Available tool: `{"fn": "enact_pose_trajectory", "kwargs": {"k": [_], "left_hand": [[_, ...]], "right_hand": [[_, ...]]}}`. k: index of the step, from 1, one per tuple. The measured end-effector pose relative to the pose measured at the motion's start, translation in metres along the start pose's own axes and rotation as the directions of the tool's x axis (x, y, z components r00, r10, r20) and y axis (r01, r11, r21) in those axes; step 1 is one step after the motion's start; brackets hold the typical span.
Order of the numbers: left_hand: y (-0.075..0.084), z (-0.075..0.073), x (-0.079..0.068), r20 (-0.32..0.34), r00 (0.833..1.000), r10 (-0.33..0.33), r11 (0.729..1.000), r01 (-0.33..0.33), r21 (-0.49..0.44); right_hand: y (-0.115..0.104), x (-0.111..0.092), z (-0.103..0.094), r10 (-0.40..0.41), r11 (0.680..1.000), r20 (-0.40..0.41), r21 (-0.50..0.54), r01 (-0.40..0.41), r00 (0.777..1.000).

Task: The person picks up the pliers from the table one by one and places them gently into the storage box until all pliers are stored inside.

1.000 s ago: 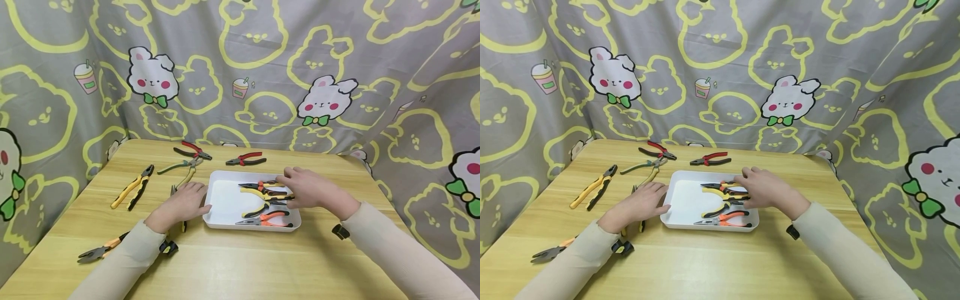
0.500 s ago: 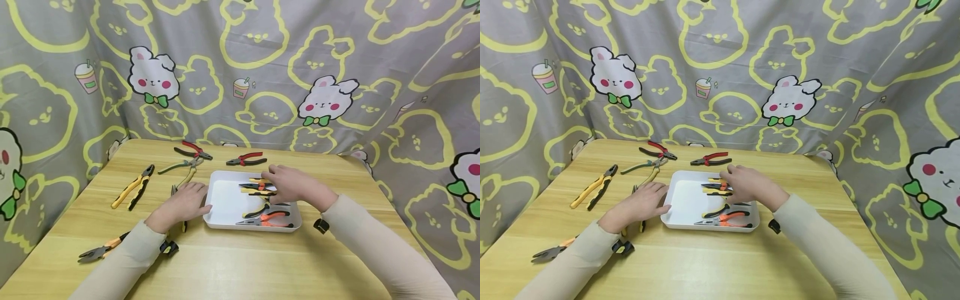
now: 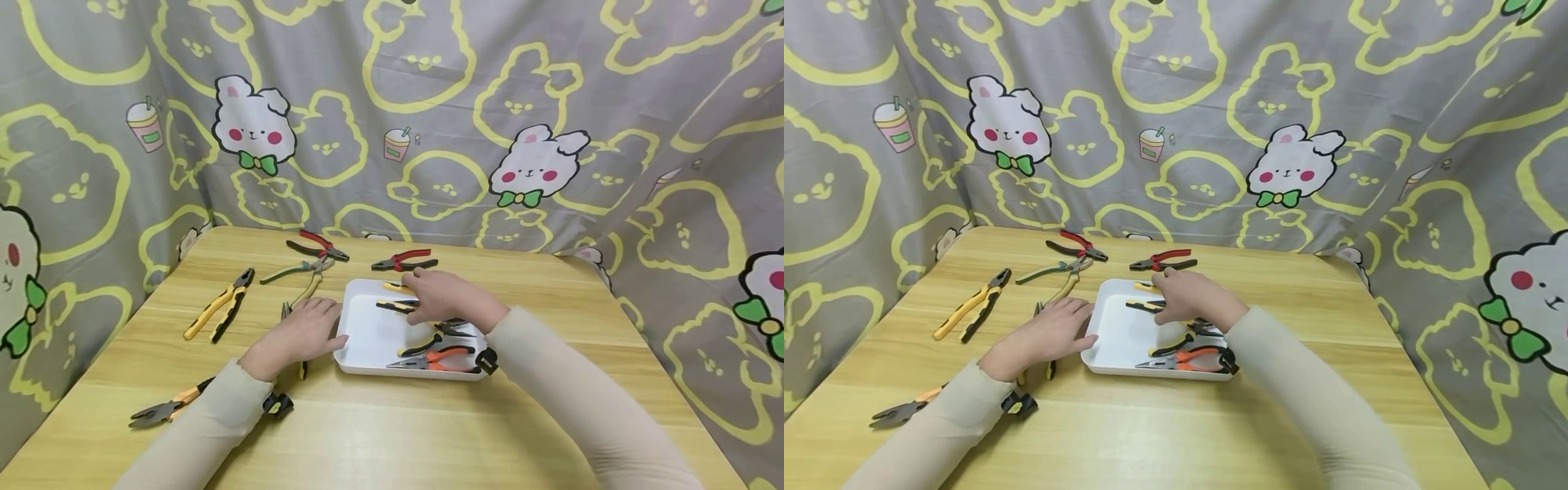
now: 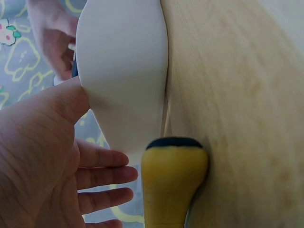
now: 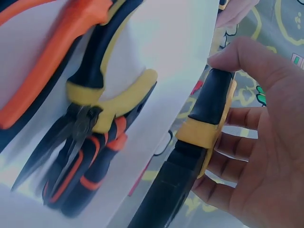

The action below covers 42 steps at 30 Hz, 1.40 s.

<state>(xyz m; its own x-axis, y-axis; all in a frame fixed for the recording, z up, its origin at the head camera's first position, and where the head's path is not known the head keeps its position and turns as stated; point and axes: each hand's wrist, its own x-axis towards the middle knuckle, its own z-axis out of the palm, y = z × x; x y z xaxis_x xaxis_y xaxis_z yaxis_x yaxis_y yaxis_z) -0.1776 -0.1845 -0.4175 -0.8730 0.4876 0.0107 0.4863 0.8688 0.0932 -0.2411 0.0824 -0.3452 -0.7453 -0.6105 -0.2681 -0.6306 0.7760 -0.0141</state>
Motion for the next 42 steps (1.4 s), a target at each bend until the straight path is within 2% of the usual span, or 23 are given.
{"fn": "enact_pose_trajectory", "kwargs": {"k": [8, 19, 26, 39, 42], "left_hand": [[0.002, 0.0, 0.002, -0.001, 1.0, 0.001, 1.0, -0.001, 0.012], [0.003, 0.0, 0.002, 0.024, 1.0, -0.011, 1.0, 0.01, 0.005], [0.005, 0.001, 0.003, 0.016, 1.0, -0.001, 1.0, 0.001, 0.019], [0.001, 0.0, 0.002, 0.014, 1.0, -0.006, 0.999, 0.006, 0.036], [0.0, 0.0, 0.002, 0.013, 1.0, -0.008, 0.999, 0.007, 0.036]], "right_hand": [[-0.007, 0.024, 0.004, 0.049, 0.991, 0.054, 0.12, -0.055, 0.997], [-0.026, 0.05, 0.016, 0.121, 0.978, 0.105, 0.156, -0.136, 0.987], [-0.033, 0.061, 0.023, 0.167, 0.963, 0.139, 0.192, -0.191, 0.976], [-0.043, 0.068, 0.02, 0.18, 0.976, 0.125, 0.098, -0.193, 0.976], [-0.045, 0.068, 0.02, 0.174, 0.981, 0.142, 0.062, -0.184, 0.974]]}}
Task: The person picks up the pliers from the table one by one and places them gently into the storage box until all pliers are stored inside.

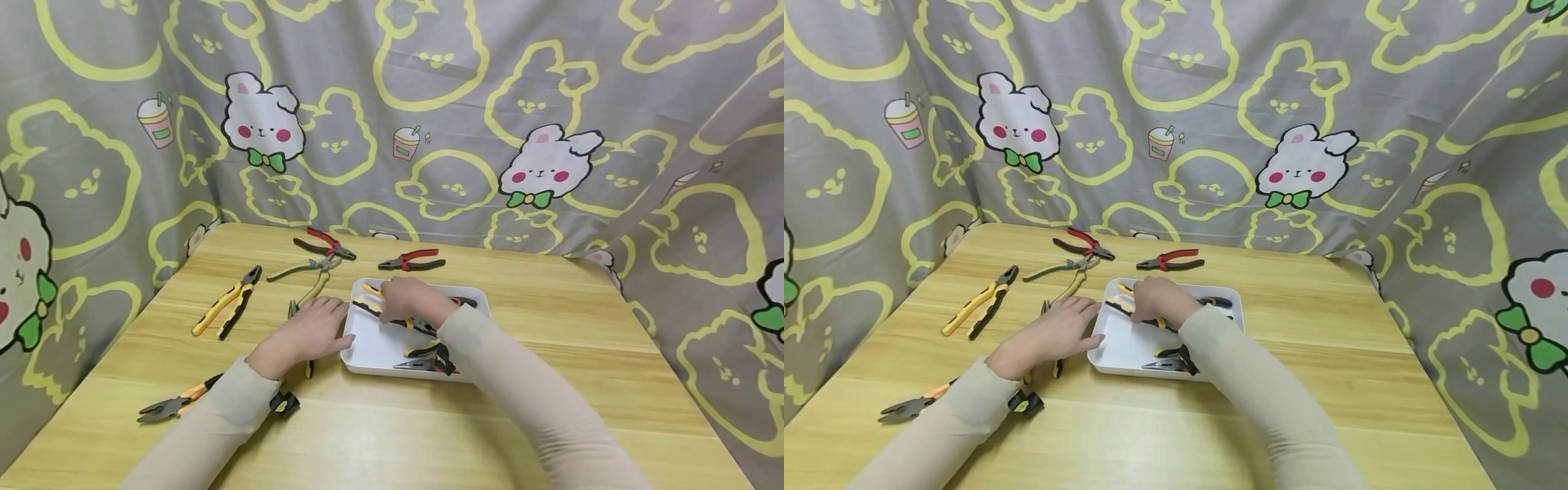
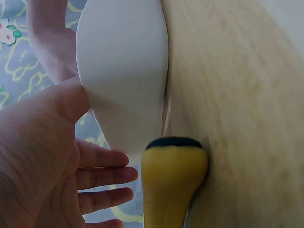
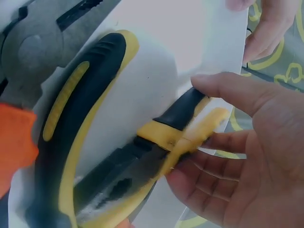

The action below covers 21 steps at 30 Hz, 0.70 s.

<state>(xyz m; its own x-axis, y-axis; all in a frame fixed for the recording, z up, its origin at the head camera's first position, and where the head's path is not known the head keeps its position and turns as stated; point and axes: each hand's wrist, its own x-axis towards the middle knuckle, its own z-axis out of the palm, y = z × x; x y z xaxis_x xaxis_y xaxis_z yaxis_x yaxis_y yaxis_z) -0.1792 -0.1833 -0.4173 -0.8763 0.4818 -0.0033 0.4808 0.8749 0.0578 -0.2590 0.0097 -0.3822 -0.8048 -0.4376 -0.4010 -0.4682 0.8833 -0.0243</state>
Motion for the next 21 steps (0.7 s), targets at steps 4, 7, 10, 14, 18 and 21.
{"fn": "enact_pose_trajectory", "kwargs": {"k": [4, 7, 10, 14, 18, 21], "left_hand": [[0.0, 0.001, 0.0, 0.004, 1.0, 0.002, 1.0, -0.002, -0.004], [-0.001, 0.001, 0.0, 0.002, 1.0, 0.0, 1.0, 0.0, -0.004], [-0.001, 0.002, 0.0, 0.001, 1.0, -0.004, 1.0, 0.004, -0.004], [-0.002, 0.002, 0.0, 0.002, 1.0, 0.001, 1.0, -0.001, -0.008], [-0.002, 0.002, 0.0, 0.001, 1.0, 0.0, 1.0, 0.0, -0.007], [-0.002, 0.002, 0.0, 0.0, 1.0, -0.002, 1.0, 0.002, -0.006]], "right_hand": [[0.0, -0.002, 0.004, -0.003, 0.999, 0.039, -0.043, 0.005, 0.999], [0.001, -0.002, 0.006, -0.03, 0.998, 0.026, -0.053, 0.031, 0.999], [0.005, -0.001, 0.005, -0.059, 0.998, 0.002, -0.03, 0.059, 0.998], [0.013, -0.002, 0.003, -0.071, 0.997, 0.009, 0.012, 0.071, 0.997], [0.016, -0.005, 0.003, -0.102, 0.995, 0.034, 0.002, 0.102, 0.994], [0.017, -0.006, 0.004, -0.121, 0.992, 0.033, -0.031, 0.122, 0.992]]}}
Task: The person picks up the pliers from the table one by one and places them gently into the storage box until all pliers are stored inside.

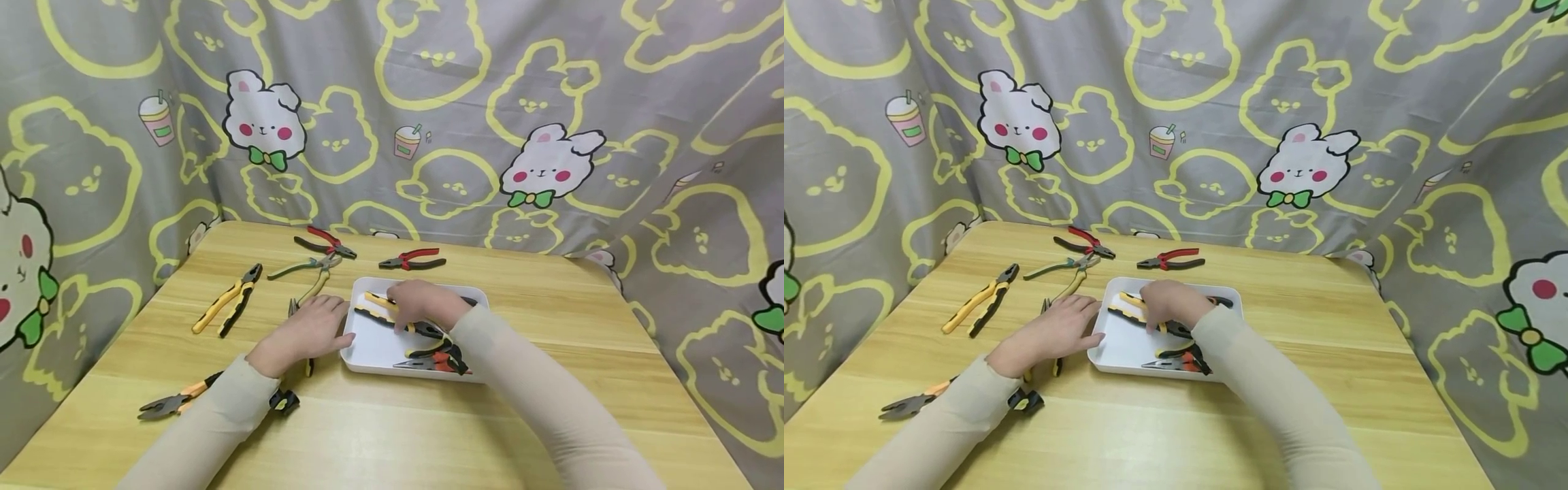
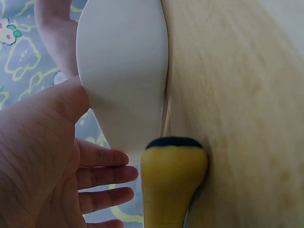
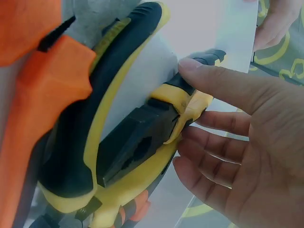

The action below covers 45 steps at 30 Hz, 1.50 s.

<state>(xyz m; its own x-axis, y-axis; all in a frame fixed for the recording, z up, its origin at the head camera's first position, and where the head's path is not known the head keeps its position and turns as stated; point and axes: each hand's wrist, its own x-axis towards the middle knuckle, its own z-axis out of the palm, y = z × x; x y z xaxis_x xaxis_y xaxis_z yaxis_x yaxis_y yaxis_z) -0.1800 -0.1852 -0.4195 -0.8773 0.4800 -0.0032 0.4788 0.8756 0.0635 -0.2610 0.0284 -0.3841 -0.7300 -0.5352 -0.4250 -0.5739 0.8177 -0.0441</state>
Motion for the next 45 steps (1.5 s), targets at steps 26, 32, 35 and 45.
{"fn": "enact_pose_trajectory", "kwargs": {"k": [26, 32, 35, 45], "left_hand": [[0.0, -0.001, 0.001, -0.005, 1.0, 0.01, 1.0, -0.01, 0.008], [0.0, 0.0, 0.001, -0.004, 1.0, 0.015, 1.0, -0.015, 0.009], [0.0, 0.0, 0.001, -0.003, 1.0, 0.014, 1.0, -0.014, 0.009], [-0.001, 0.0, 0.0, -0.013, 1.0, 0.017, 1.0, -0.017, 0.006]], "right_hand": [[0.024, -0.012, -0.01, -0.014, 1.0, -0.068, -0.015, 0.013, 0.998], [0.026, -0.013, -0.013, 0.006, 1.0, -0.053, 0.005, -0.006, 0.999], [0.027, -0.013, -0.014, 0.016, 1.0, -0.052, 0.018, -0.015, 0.999], [0.037, -0.015, -0.018, -0.009, 0.999, -0.087, 0.037, 0.012, 0.996]]}}
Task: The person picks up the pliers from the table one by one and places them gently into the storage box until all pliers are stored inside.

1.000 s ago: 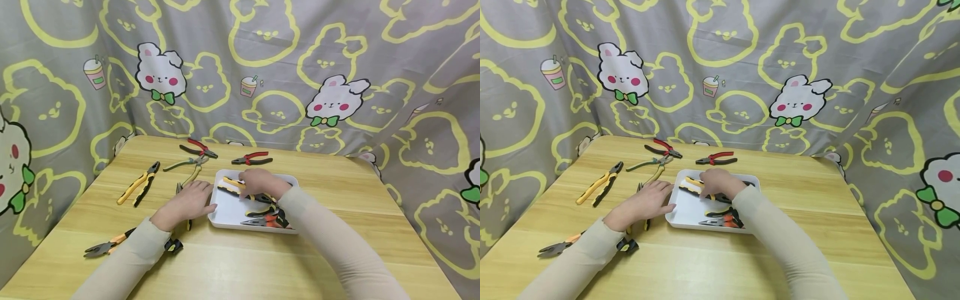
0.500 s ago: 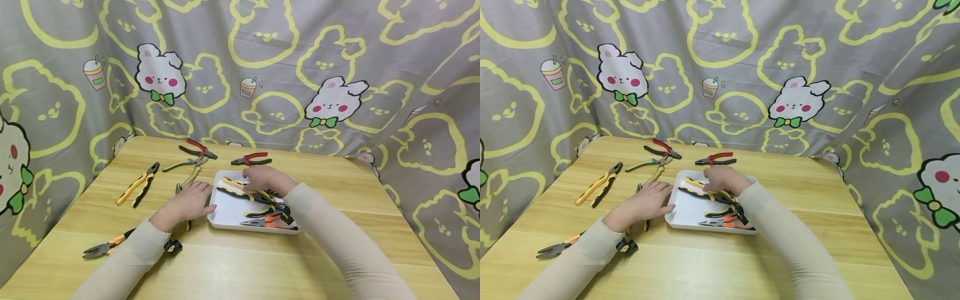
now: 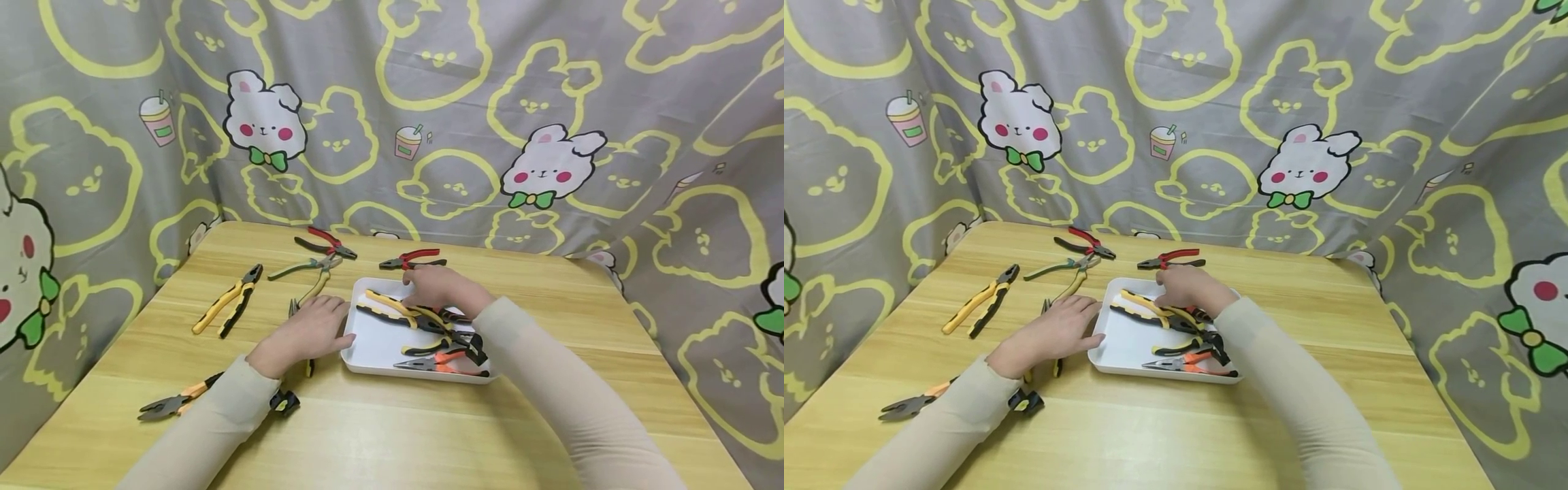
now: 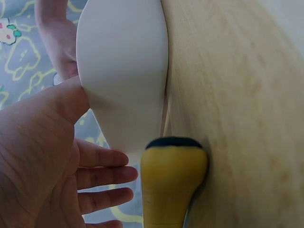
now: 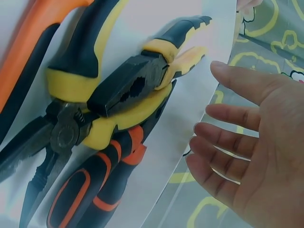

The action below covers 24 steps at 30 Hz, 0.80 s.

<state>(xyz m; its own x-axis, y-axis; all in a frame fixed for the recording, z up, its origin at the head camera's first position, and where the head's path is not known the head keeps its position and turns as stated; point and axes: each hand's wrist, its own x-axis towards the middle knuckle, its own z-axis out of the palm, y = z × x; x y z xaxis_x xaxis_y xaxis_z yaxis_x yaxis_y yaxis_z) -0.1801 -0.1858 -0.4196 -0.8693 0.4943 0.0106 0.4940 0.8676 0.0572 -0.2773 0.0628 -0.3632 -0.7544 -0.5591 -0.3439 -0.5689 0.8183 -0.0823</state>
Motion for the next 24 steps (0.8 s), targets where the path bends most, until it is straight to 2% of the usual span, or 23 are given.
{"fn": "enact_pose_trajectory", "kwargs": {"k": [6, 12, 24], "left_hand": [[0.0, 0.001, 0.001, 0.002, 1.0, -0.004, 1.0, 0.004, 0.0], [0.001, 0.0, 0.001, 0.007, 1.0, -0.008, 1.0, 0.009, -0.008], [0.001, 0.0, 0.002, 0.008, 1.0, -0.01, 1.0, 0.01, -0.004]], "right_hand": [[0.012, -0.003, 0.001, -0.005, 0.999, -0.04, 0.053, 0.007, 0.999], [0.024, -0.014, 0.003, -0.005, 0.998, -0.121, 0.065, 0.013, 0.993], [0.045, -0.049, 0.015, -0.003, 0.99, -0.303, 0.137, 0.046, 0.953]]}}
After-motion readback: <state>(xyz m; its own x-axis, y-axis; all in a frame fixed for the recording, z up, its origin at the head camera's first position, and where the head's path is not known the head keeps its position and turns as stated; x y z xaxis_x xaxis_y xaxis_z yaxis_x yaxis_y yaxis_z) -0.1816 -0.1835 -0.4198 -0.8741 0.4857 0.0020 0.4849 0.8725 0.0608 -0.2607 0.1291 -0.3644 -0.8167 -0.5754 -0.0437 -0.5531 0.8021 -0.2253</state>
